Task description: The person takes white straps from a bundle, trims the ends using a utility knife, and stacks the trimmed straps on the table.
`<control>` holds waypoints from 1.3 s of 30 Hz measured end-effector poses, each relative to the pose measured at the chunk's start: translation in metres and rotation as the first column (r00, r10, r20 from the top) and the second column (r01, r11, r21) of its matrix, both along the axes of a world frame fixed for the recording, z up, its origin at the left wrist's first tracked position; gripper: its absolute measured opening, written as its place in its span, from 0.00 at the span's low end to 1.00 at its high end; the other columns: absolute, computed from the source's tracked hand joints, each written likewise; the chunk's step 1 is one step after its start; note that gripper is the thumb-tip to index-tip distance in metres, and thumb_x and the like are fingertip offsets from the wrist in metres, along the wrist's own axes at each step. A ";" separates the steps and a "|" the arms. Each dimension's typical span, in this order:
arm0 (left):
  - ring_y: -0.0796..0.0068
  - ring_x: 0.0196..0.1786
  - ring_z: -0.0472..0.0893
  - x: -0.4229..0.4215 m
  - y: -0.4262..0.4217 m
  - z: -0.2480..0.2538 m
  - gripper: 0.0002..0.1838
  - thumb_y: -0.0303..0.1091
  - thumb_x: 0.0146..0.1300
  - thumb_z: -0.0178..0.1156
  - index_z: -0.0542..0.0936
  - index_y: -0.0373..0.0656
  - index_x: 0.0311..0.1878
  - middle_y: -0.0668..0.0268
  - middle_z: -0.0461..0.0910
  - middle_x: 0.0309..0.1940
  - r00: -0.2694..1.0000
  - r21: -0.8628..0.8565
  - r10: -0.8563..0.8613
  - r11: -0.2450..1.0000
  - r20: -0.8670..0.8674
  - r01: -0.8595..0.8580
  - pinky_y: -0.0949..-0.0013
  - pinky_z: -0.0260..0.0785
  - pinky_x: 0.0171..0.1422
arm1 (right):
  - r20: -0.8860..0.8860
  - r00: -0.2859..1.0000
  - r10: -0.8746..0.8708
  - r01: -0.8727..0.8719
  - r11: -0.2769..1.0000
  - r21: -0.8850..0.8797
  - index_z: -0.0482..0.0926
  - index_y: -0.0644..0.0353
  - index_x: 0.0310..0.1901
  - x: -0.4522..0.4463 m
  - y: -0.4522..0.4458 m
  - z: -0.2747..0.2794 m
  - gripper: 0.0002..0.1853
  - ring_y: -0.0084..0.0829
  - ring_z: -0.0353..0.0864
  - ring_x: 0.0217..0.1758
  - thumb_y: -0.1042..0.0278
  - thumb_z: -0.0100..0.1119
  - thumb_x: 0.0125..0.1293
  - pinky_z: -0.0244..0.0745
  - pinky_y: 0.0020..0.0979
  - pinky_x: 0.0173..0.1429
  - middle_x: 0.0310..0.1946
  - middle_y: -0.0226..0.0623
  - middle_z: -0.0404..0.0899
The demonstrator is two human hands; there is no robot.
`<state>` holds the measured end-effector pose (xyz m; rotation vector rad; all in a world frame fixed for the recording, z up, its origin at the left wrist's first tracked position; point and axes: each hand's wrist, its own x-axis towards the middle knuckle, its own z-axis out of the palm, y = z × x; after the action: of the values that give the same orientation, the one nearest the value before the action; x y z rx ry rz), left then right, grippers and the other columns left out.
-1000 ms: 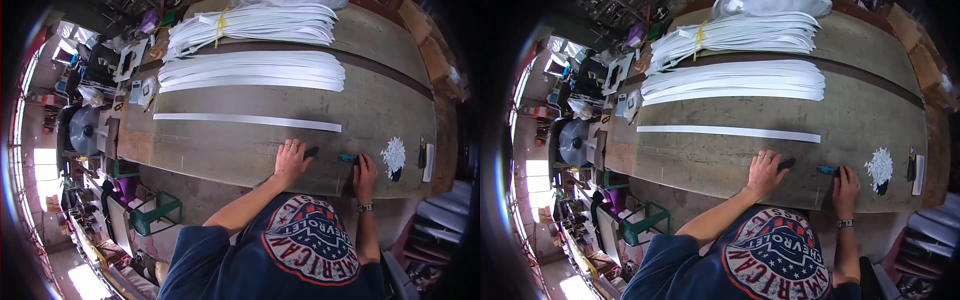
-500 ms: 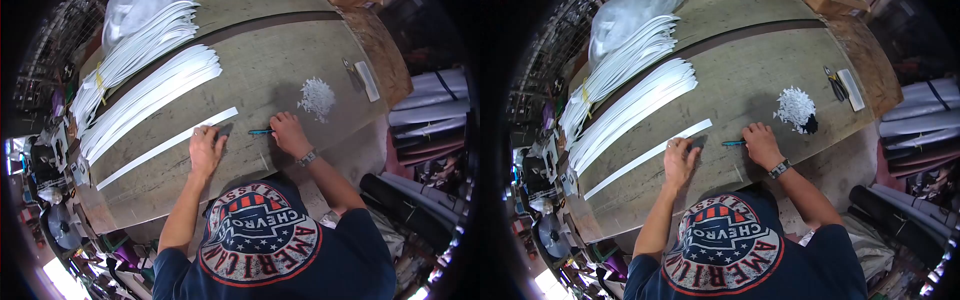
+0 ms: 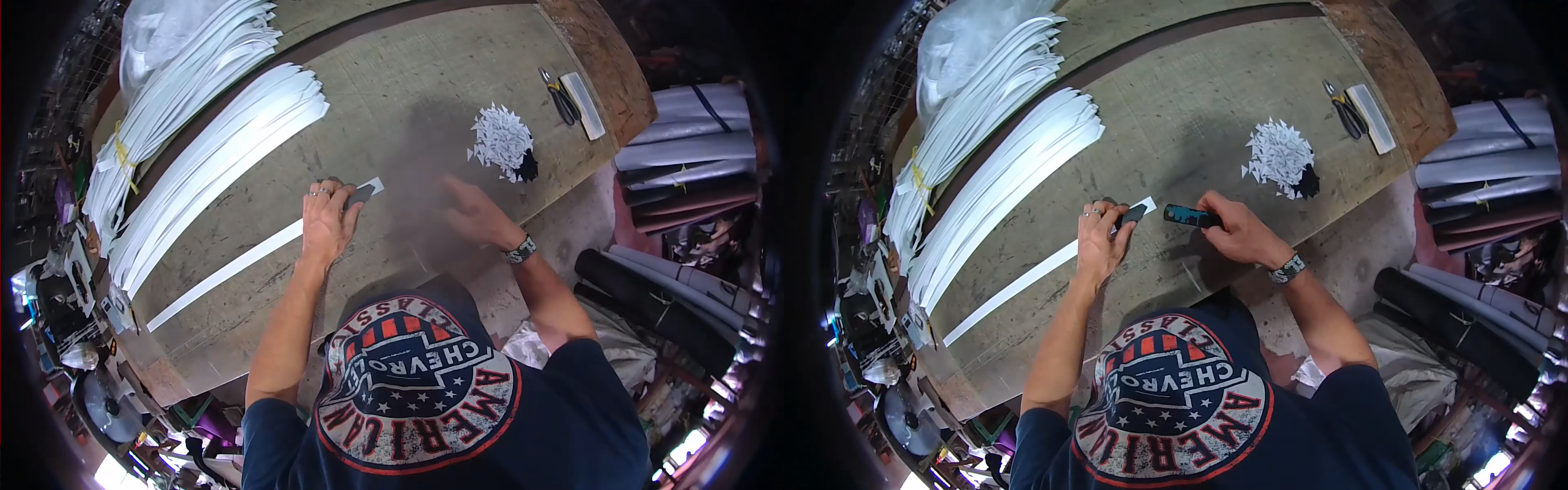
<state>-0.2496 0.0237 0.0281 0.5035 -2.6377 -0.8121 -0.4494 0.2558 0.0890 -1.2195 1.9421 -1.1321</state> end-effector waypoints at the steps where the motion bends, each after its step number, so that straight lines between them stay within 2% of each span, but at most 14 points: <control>1: 0.54 0.52 0.78 -0.002 0.003 -0.001 0.17 0.33 0.63 0.77 0.89 0.41 0.54 0.59 0.82 0.48 1.000 0.002 0.004 1.000 -0.012 -0.004 0.55 0.69 0.58 | -0.009 1.000 0.000 0.000 1.000 -0.004 0.75 0.62 0.49 0.003 -0.001 -0.001 0.08 0.49 0.90 0.39 0.75 0.59 0.72 0.77 0.43 0.43 0.35 0.49 0.83; 4: 0.56 0.51 0.78 -0.007 0.008 -0.006 0.17 0.33 0.62 0.77 0.89 0.42 0.54 0.61 0.82 0.47 0.999 -0.011 0.019 1.000 -0.048 -0.020 0.56 0.68 0.57 | -0.127 0.989 0.069 -0.059 0.995 0.084 0.77 0.60 0.50 0.011 -0.006 -0.017 0.09 0.50 0.88 0.41 0.71 0.63 0.72 0.77 0.45 0.43 0.37 0.46 0.84; 6: 0.57 0.51 0.78 -0.009 0.010 -0.010 0.18 0.33 0.62 0.78 0.90 0.43 0.54 0.62 0.82 0.46 0.996 -0.040 0.034 0.999 -0.076 -0.037 0.57 0.68 0.56 | -0.314 0.940 0.137 -0.076 0.977 0.198 0.79 0.58 0.50 0.020 -0.010 -0.034 0.10 0.50 0.88 0.43 0.69 0.66 0.70 0.79 0.46 0.46 0.38 0.43 0.85; 9: 0.58 0.52 0.77 -0.009 0.011 -0.013 0.18 0.36 0.61 0.78 0.90 0.48 0.55 0.65 0.81 0.48 0.997 -0.040 0.049 0.998 -0.058 -0.051 0.55 0.68 0.58 | -0.421 0.905 0.064 -0.037 0.997 0.071 0.80 0.54 0.54 0.038 -0.022 -0.044 0.14 0.49 0.87 0.47 0.69 0.67 0.68 0.81 0.49 0.52 0.41 0.41 0.85; 15: 0.60 0.51 0.77 -0.010 0.010 -0.013 0.17 0.37 0.62 0.77 0.90 0.50 0.55 0.66 0.80 0.47 0.998 -0.074 0.038 0.996 -0.044 -0.041 0.56 0.68 0.56 | -0.438 0.898 0.041 0.043 0.983 0.179 0.75 0.50 0.73 0.057 -0.033 -0.054 0.32 0.48 0.86 0.49 0.74 0.64 0.67 0.81 0.48 0.56 0.47 0.41 0.83; 18: 0.61 0.50 0.77 -0.011 0.010 -0.014 0.17 0.38 0.63 0.77 0.90 0.49 0.55 0.66 0.80 0.47 0.999 -0.105 0.027 0.994 -0.042 -0.031 0.57 0.67 0.56 | -0.455 0.888 0.068 0.030 0.978 0.204 0.73 0.51 0.77 0.058 -0.034 -0.054 0.35 0.47 0.85 0.49 0.74 0.65 0.67 0.81 0.47 0.57 0.47 0.41 0.82; 21: 0.61 0.50 0.77 -0.012 0.010 -0.014 0.17 0.38 0.64 0.77 0.90 0.49 0.55 0.66 0.80 0.47 0.999 -0.109 0.031 0.993 -0.043 -0.036 0.57 0.67 0.56 | -0.431 0.898 0.092 0.012 0.973 0.232 0.69 0.50 0.81 0.057 -0.035 -0.057 0.40 0.49 0.83 0.51 0.77 0.61 0.65 0.80 0.49 0.55 0.51 0.45 0.81; 24: 0.61 0.50 0.77 -0.012 0.010 -0.014 0.17 0.38 0.64 0.77 0.90 0.49 0.54 0.66 0.80 0.46 0.999 -0.109 0.035 0.993 -0.034 -0.038 0.56 0.68 0.56 | -0.478 0.876 0.060 0.034 0.982 0.186 0.73 0.52 0.78 0.059 -0.035 -0.057 0.34 0.45 0.85 0.49 0.73 0.63 0.69 0.81 0.46 0.57 0.47 0.41 0.82; 27: 0.61 0.51 0.77 -0.012 0.010 -0.014 0.16 0.38 0.64 0.77 0.90 0.49 0.54 0.66 0.79 0.46 0.999 -0.117 0.033 0.992 -0.040 -0.037 0.56 0.67 0.56 | -0.473 0.880 0.031 0.048 0.987 0.154 0.72 0.49 0.79 0.060 -0.035 -0.065 0.34 0.45 0.85 0.47 0.73 0.62 0.71 0.81 0.47 0.56 0.46 0.41 0.82; 30: 0.61 0.51 0.77 -0.012 0.011 -0.013 0.16 0.39 0.64 0.77 0.90 0.49 0.54 0.66 0.79 0.46 0.999 -0.113 0.039 0.993 -0.035 -0.042 0.57 0.67 0.57 | -0.397 0.913 0.094 0.002 0.972 0.236 0.71 0.48 0.81 0.057 -0.038 -0.054 0.38 0.49 0.85 0.53 0.79 0.58 0.68 0.80 0.49 0.58 0.53 0.45 0.83; 33: 0.61 0.51 0.77 -0.012 0.011 -0.015 0.16 0.39 0.64 0.77 0.90 0.48 0.53 0.67 0.79 0.46 0.999 -0.102 0.039 0.994 -0.036 -0.043 0.57 0.67 0.57 | -0.429 0.901 0.069 0.018 0.980 0.196 0.72 0.47 0.81 0.059 -0.038 -0.058 0.38 0.48 0.85 0.52 0.79 0.58 0.68 0.81 0.48 0.57 0.54 0.44 0.84; 39: 0.61 0.51 0.76 -0.012 0.010 -0.017 0.16 0.39 0.63 0.78 0.90 0.48 0.54 0.66 0.79 0.46 0.999 -0.105 0.034 0.994 -0.042 -0.038 0.57 0.67 0.56 | -0.405 0.911 0.082 0.016 0.972 0.233 0.73 0.46 0.81 0.059 -0.040 -0.058 0.38 0.46 0.85 0.50 0.79 0.59 0.68 0.80 0.47 0.56 0.54 0.44 0.84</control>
<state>-0.2615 0.0335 0.0113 0.5002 -2.6102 -0.6606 -0.3905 0.2161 0.0307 -1.4403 2.2750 -0.6354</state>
